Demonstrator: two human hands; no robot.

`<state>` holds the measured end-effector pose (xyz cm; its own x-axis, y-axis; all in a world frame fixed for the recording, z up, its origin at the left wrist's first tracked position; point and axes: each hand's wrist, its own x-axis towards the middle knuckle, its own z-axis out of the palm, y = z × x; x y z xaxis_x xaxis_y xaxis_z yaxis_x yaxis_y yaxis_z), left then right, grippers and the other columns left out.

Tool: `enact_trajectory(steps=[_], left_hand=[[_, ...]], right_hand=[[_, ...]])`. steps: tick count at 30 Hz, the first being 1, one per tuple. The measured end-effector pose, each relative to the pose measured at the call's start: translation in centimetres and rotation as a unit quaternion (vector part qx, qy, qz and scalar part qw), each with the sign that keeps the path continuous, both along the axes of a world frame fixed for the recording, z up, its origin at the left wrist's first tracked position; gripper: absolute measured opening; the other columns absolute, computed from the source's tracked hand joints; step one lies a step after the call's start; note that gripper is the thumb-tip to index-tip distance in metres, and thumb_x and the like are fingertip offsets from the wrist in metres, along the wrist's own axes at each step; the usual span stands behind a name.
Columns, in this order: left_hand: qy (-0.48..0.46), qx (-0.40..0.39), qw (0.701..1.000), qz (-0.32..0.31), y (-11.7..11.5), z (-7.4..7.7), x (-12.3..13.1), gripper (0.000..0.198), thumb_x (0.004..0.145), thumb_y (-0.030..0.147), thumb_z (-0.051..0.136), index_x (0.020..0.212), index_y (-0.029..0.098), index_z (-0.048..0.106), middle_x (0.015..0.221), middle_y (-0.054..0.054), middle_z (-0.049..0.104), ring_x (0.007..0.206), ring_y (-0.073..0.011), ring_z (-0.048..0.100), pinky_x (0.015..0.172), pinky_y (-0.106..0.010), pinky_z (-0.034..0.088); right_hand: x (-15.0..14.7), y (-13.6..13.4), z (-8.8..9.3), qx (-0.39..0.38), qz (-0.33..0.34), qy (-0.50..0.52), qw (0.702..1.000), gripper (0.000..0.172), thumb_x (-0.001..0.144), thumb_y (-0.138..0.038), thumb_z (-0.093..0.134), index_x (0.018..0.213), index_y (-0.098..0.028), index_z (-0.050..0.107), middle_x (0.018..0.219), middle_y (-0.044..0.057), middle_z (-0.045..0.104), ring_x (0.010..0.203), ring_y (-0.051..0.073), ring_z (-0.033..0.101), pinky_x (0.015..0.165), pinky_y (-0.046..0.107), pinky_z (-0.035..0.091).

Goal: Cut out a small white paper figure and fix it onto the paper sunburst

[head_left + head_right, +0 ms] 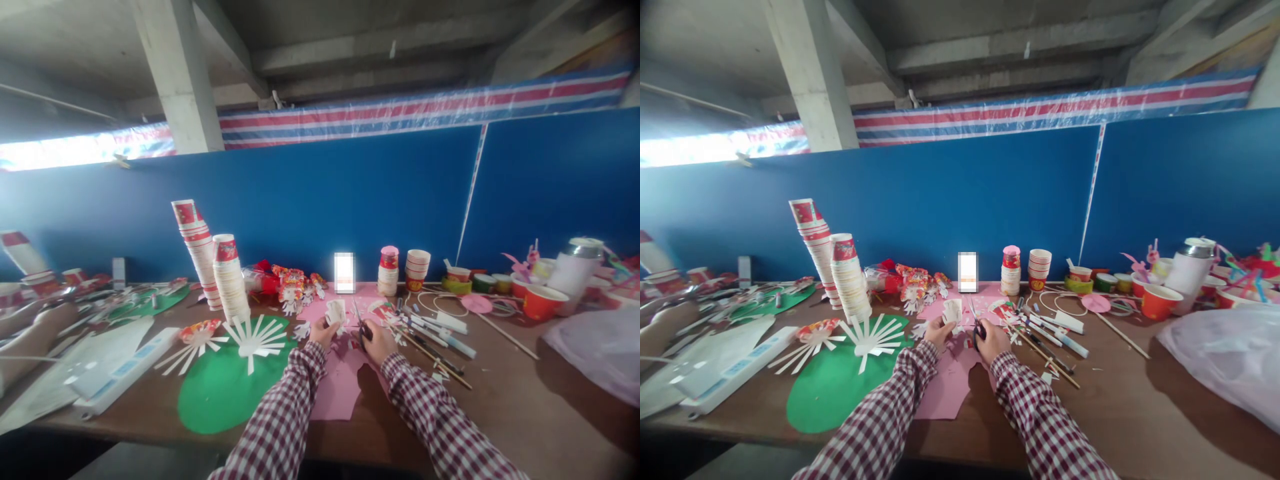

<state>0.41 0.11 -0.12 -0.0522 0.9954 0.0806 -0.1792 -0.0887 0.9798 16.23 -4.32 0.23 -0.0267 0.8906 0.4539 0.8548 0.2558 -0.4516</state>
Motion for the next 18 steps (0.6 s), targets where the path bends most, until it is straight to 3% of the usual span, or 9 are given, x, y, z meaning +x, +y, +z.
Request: enact_trajectory(steps=[18], left_hand=[[-0.003,-0.002,1.0,0.019,-0.82,0.82,0.28,0.021,0.051,0.018,0.068,0.07,0.008,0.066,0.052,-0.002,0.059,0.047,-0.0095,0.051,0.043,-0.019,0.037]], right_hand=[[-0.07,-0.06,0.08,-0.002,0.001,0.001,1.0,0.017,0.076,-0.029,0.046,0.086,-0.02,0.057,0.069,0.003,0.062,0.062,0.016,0.056,0.053,0.022,0.031]])
